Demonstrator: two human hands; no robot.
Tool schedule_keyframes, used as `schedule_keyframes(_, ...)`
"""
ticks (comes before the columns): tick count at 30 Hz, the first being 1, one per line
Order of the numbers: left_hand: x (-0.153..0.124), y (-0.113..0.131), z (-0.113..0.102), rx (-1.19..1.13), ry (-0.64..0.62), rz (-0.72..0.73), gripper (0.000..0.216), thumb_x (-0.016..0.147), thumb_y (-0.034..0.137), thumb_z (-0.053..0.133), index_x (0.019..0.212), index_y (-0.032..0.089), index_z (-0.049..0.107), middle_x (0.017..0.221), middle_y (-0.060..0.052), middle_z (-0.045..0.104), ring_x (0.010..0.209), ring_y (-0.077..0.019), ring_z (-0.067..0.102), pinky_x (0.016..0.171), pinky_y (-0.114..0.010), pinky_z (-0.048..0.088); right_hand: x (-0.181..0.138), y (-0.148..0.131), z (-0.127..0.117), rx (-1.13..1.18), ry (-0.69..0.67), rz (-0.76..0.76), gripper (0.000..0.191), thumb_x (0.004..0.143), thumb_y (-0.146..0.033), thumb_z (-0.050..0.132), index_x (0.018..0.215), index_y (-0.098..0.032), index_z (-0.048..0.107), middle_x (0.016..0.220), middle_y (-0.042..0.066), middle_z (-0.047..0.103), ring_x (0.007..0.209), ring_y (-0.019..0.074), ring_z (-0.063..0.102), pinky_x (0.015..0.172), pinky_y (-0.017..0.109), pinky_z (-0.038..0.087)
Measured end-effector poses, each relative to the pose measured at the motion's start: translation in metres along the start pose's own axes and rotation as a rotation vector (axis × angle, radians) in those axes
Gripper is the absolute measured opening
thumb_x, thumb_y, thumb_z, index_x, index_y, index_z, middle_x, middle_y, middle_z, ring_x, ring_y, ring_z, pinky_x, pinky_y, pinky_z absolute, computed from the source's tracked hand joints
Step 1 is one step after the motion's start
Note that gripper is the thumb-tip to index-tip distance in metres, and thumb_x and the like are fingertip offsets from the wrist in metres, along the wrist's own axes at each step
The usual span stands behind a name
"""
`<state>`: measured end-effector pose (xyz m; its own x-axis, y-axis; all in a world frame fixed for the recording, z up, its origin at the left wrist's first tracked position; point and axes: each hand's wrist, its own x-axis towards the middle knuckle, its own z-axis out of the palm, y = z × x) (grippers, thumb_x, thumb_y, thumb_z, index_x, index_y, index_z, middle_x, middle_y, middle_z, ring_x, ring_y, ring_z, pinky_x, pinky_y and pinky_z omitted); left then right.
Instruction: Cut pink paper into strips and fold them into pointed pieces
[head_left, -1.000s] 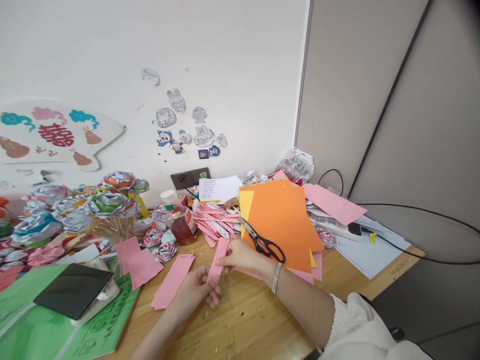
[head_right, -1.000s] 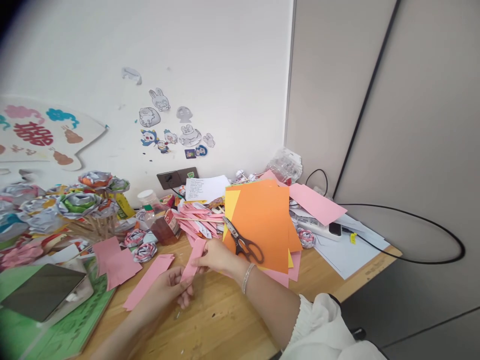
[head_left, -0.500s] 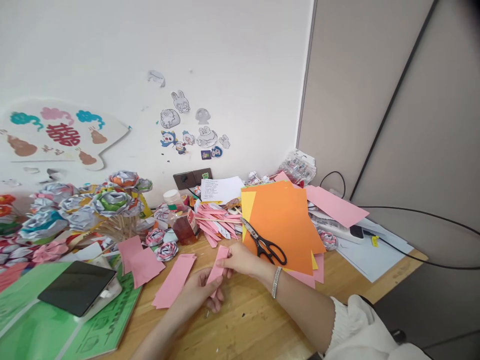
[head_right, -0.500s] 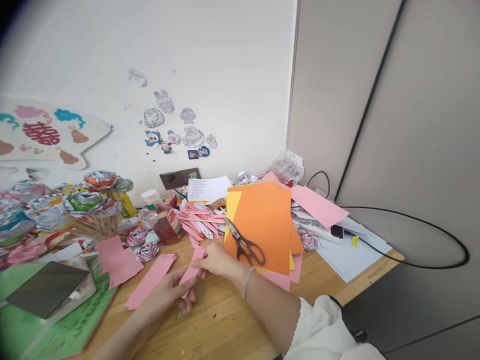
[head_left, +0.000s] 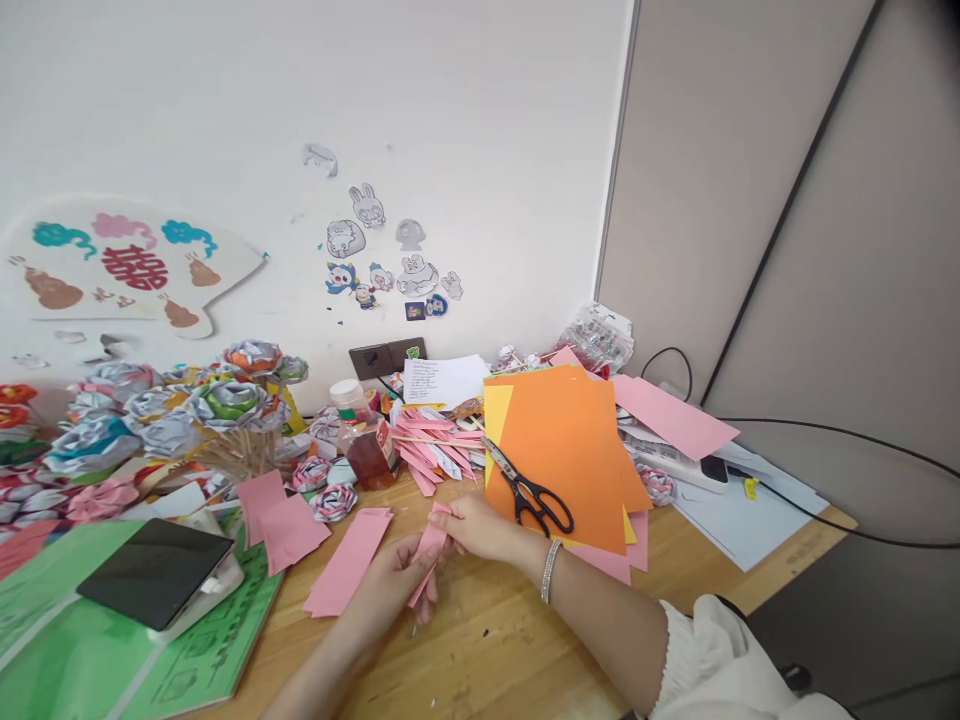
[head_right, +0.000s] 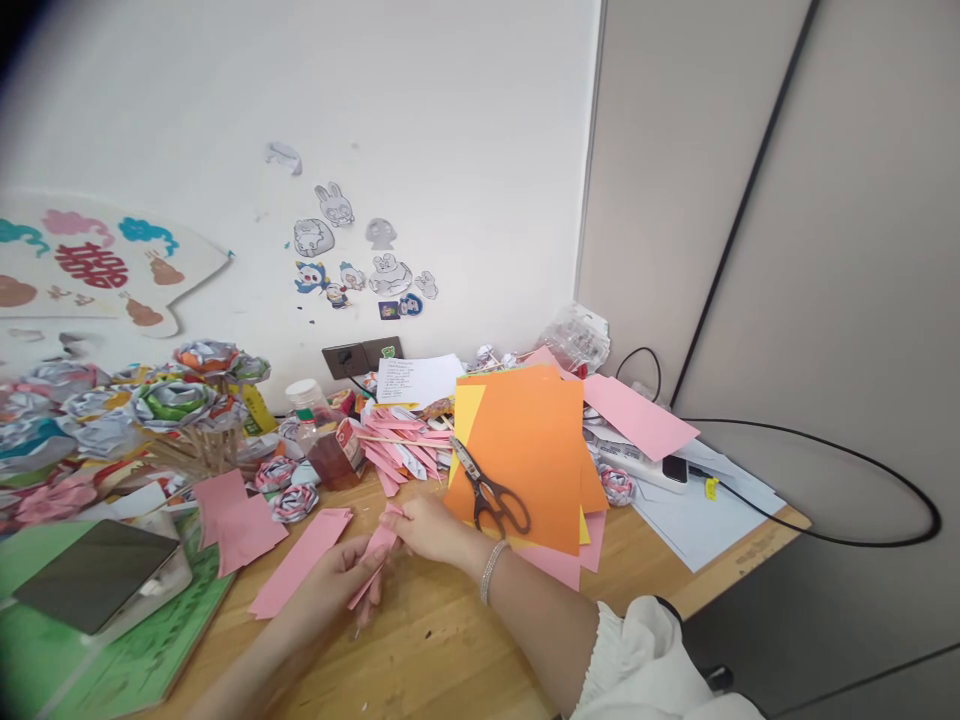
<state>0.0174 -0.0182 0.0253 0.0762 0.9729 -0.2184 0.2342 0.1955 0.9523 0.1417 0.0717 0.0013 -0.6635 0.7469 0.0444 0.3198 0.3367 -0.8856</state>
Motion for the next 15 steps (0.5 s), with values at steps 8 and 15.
schedule_keyframes(8, -0.001, 0.0, -0.002, -0.087, -0.022, -0.067, 0.037, 0.069, 0.053, 0.054, 0.065, 0.017, 0.048, 0.046, 0.003, 0.057, 0.034, -0.0095, 0.05, 0.034, -0.019, 0.032, -0.006, -0.008, 0.0, 0.001, -0.025, -0.108, 0.053, 0.088, -0.047, 0.029, 0.052, -0.015, 0.047, 0.05, -0.002, 0.047, 0.048, 0.0082, 0.043, 0.053, 0.021, 0.033)
schedule_keyframes(15, 0.001, -0.005, -0.004, -0.12, -0.02, 0.016, 0.038, 0.073, 0.054, 0.049, 0.07, 0.017, 0.05, 0.045, 0.004, 0.055, 0.031, -0.0077, 0.047, 0.032, -0.017, 0.032, -0.009, -0.01, -0.003, 0.01, -0.082, -0.145, 0.058, 0.089, -0.05, 0.022, 0.049, -0.015, 0.045, 0.045, -0.003, 0.041, 0.043, 0.0072, 0.039, 0.051, 0.02, 0.032)
